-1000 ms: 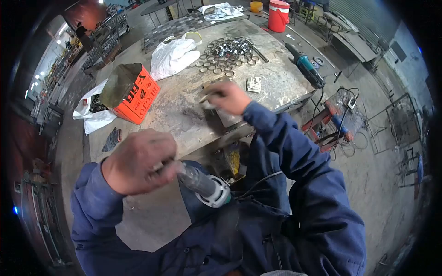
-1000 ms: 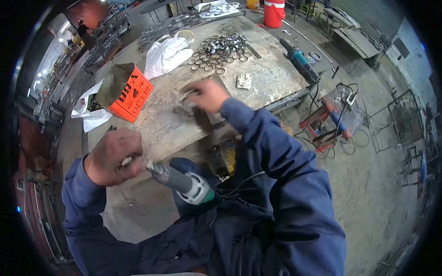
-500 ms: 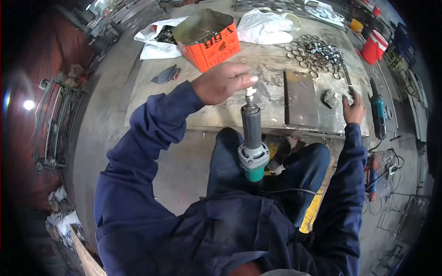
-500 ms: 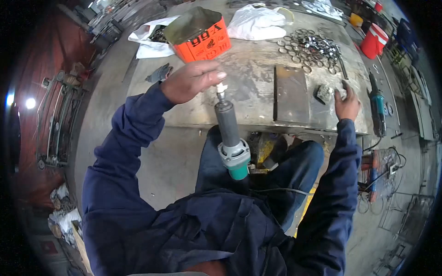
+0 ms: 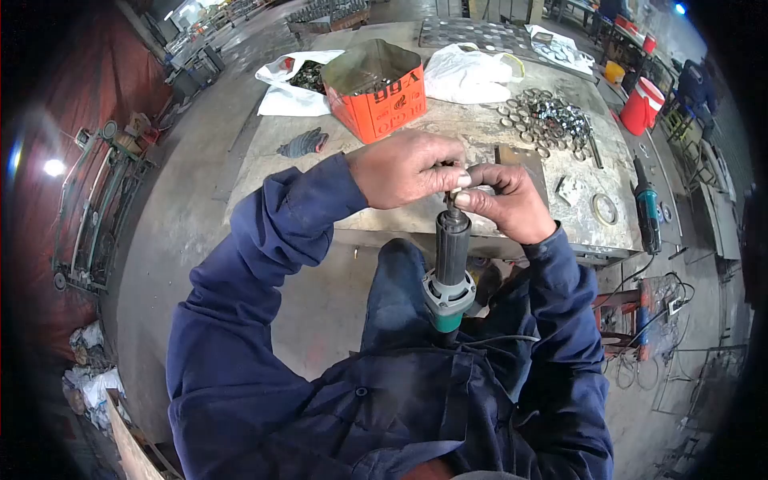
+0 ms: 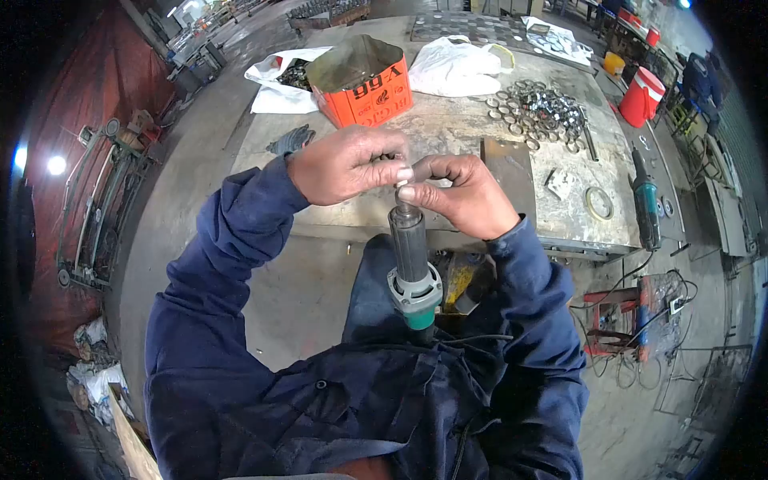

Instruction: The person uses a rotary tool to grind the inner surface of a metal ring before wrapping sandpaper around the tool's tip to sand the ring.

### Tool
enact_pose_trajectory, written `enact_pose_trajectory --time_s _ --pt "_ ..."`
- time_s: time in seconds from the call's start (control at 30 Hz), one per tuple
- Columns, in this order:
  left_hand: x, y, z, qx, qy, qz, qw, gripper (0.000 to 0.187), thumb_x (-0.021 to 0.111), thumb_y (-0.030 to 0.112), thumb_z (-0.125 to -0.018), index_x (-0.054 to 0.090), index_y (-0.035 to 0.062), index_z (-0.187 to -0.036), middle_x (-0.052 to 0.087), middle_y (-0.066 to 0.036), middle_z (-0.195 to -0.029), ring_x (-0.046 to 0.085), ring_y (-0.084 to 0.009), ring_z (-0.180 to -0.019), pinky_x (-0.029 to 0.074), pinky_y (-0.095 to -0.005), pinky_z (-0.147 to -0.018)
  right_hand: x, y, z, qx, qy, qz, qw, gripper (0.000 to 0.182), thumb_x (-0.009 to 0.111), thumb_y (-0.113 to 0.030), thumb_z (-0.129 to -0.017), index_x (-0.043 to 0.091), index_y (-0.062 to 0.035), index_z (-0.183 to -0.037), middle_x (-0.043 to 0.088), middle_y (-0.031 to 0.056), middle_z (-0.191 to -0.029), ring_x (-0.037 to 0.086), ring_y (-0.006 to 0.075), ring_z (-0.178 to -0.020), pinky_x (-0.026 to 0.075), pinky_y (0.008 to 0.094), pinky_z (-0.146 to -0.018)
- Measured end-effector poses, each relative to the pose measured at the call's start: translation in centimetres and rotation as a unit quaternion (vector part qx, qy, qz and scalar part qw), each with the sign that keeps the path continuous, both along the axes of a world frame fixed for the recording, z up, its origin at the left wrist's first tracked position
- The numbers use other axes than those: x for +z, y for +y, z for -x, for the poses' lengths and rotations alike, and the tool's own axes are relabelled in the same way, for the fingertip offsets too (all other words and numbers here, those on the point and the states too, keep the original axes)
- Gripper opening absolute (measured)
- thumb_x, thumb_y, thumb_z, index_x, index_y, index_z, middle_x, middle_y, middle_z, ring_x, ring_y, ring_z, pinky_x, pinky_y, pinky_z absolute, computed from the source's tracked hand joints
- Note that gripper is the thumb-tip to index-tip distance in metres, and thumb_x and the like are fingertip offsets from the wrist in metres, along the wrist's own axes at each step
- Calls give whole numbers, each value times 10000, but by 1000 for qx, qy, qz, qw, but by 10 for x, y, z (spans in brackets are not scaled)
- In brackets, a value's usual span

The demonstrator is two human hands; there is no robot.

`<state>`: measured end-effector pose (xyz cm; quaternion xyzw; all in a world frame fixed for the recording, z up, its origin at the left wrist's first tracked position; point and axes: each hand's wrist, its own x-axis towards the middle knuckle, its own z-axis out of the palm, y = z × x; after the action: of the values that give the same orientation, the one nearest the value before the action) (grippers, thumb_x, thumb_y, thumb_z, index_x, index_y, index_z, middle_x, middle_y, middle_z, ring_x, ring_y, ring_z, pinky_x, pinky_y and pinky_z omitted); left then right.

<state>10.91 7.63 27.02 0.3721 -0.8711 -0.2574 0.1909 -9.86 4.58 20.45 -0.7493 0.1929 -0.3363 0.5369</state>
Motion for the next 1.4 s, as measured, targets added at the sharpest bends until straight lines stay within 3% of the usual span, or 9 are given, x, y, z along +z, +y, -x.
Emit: enact_pose_trajectory --time_s 0.23,0.87,1.0,1.1,1.13,1.17,1.23,1.27,1.4 --pt "14 16 -15 -43 -17 5 999 284 535 297 -920 527 16 -885 519 -121 -745 510 -254 -698 406 -357 -638 -15 11 -17 100 -126 -221 962 150 708 -131 -812 635 -24 -888 640 24 -829 583 90 -782 469 245 -721" --pt "18 25 -17 -62 -12 13 998 304 541 296 -923 502 8 -835 464 -109 -726 479 -249 -668 380 -343 -616 -15 21 -28 110 -205 -412 881 218 696 -155 -823 636 6 -956 627 26 -814 567 91 -745 438 234 -674" --pt "15 18 -17 -48 -22 10 999 299 593 299 -896 524 12 -853 496 -66 -750 500 -191 -690 396 -320 -631 -25 14 -28 128 -169 -256 943 186 667 -146 -840 634 5 -943 646 50 -852 612 140 -795 472 266 -724" --pt "-17 14 -17 7 136 -84 987 285 628 294 -875 534 26 -879 520 -10 -793 500 -128 -735 413 -299 -664 -41 11 -25 128 -241 -369 889 151 647 -100 -837 626 16 -933 655 83 -859 626 173 -803 481 291 -759" --pt "-32 16 -28 41 122 -90 988 302 663 294 -848 532 40 -945 539 13 -870 512 -93 -814 435 -272 -736 -51 13 -22 97 -268 -389 876 266 628 -155 -845 548 -21 -1061 615 111 -952 611 206 -860 484 331 -782" --pt "-68 20 -34 5 309 -223 925 365 700 289 -814 522 32 -1004 563 -27 -948 546 -109 -872 445 -266 -803 -62 17 -19 65 -295 -407 862 394 609 -210 -853 471 -57 -1189 575 139 -1046 595 239 -917 487 370 -806" --pt "-130 27 -45 8 133 -300 945 520 751 244 -758 471 -8 -1118 584 -117 -1071 584 -161 -941 487 -306 -787 -71 30 -11 18 -323 -441 837 630 647 -246 -819 349 -95 -1353 539 142 -1066 584 275 -922 511 412 -768" --pt "-160 37 -34 -25 41 -391 919 634 772 228 -732 432 -29 -1202 582 -133 -1089 593 -191 -930 499 -309 -767 -72 32 -9 71 -351 -346 867 644 669 -184 -784 346 -65 -1329 537 119 -1008 583 248 -845 526 384 -683" --pt "-263 103 51 -85 349 -393 846 850 824 257 -665 364 11 -1336 537 -137 -1190 485 -199 -1115 401 -349 -947 -61 12 1 -46 -340 -272 899 326 618 -86 -799 477 -56 -1091 541 109 -803 559 221 -585 496 338 -544"
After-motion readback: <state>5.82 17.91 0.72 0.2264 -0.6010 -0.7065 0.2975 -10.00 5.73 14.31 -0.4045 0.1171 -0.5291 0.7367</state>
